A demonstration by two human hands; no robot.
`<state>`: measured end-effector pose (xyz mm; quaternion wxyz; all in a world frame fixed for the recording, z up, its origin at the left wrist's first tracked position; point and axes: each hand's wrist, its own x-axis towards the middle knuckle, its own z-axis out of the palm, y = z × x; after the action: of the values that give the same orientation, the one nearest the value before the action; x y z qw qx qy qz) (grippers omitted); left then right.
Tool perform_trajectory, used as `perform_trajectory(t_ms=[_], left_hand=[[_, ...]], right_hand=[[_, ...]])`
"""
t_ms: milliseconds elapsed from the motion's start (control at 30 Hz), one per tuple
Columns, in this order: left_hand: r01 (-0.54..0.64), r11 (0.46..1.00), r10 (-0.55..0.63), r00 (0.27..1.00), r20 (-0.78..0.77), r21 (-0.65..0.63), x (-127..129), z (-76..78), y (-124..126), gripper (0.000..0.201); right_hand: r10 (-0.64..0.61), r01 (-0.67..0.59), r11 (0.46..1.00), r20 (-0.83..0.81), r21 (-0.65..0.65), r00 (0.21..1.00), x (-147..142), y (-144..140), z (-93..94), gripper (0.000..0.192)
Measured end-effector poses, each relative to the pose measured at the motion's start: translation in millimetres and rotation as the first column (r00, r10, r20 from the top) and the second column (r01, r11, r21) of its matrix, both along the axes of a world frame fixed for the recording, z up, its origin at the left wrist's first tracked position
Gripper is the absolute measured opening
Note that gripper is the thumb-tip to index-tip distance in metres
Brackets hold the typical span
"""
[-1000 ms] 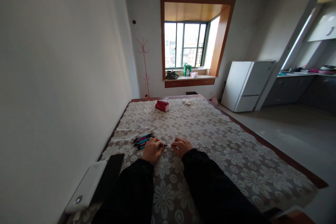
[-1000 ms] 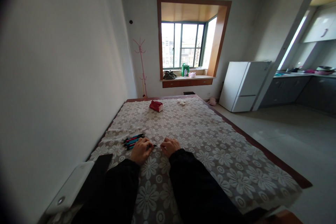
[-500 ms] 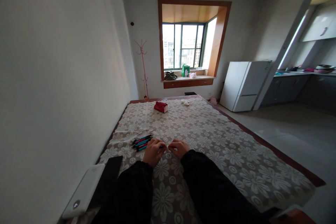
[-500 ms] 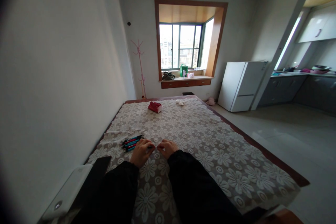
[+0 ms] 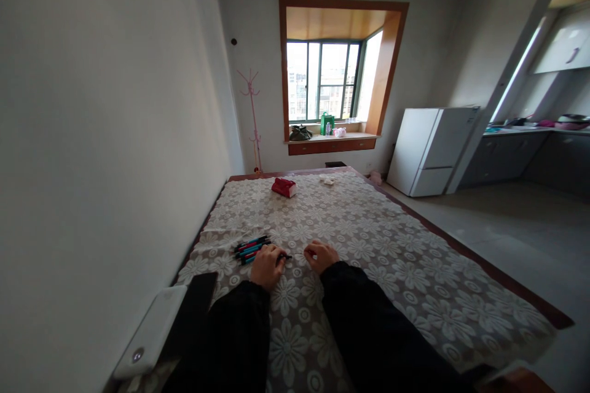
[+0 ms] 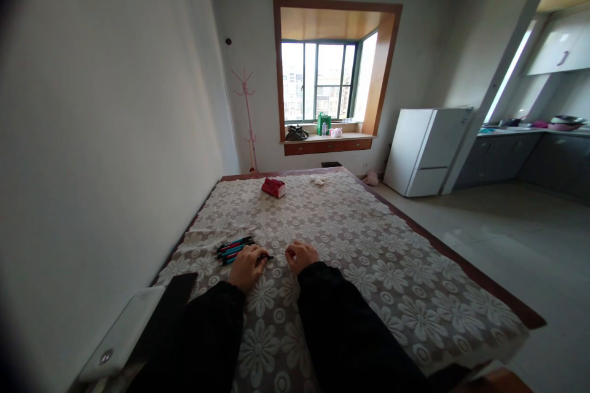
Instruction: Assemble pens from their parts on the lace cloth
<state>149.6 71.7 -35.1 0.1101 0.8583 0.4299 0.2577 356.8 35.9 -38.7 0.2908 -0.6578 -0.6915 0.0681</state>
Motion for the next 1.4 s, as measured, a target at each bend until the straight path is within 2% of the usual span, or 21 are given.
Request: perform_trajectory(t_ms=[100, 400, 567, 767, 900, 1067, 1233, 1400], left_hand=[[-0.009, 1.000, 0.009, 0.999, 0.034, 0.003, -1.1, -1.3, 2.1, 0.018], [0.037, 0.999, -0.034, 0.996, 0.081, -0.031, -0.3, 0.7, 1.2, 0.019], [0.045, 0.998, -0.041, 0.996, 0.074, -0.051, 0.5, 2.9, 0.0, 0.020], [-0.017, 0.999, 0.022, 0.994, 0.107, -0.047, -3.1, 4.4, 1.9, 0.020], [0.039, 0.999, -0.035, 0.993, 0.113, -0.037, -1.5, 0.0, 2.0, 0.020], [0.074, 0.997, -0.069, 0.990, 0.126, -0.033, 0.9, -0.6, 0.5, 0.020], [0.066, 0.996, -0.058, 0.990, 0.128, -0.059, 0.7, 3.2, -0.6, 0.021], [0.028, 0.997, -0.018, 0.992, 0.124, -0.078, 0.5, 5.6, -1.9, 0.021]], right_hand=[[-0.016, 0.021, 0.999, 0.111, -0.044, 0.994, -1.2, -3.2, 4.7, 0.020], [0.008, 0.003, 0.997, 0.151, -0.073, 0.989, -3.1, -3.4, 6.4, 0.019], [0.046, -0.038, 0.998, 0.156, -0.053, 0.987, -1.5, -2.1, 1.5, 0.019], [0.020, -0.014, 0.999, 0.145, -0.048, 0.989, -1.6, -4.0, 6.6, 0.020], [0.039, -0.033, 0.998, 0.145, -0.047, 0.989, -2.6, -4.6, 8.5, 0.020], [0.054, -0.050, 0.998, 0.133, -0.037, 0.990, -2.2, -2.4, 2.1, 0.020], [0.053, -0.050, 0.998, 0.124, -0.027, 0.991, -0.9, -1.7, -0.2, 0.020], [0.028, -0.023, 0.999, 0.128, -0.041, 0.991, -2.9, -4.8, 7.2, 0.020]])
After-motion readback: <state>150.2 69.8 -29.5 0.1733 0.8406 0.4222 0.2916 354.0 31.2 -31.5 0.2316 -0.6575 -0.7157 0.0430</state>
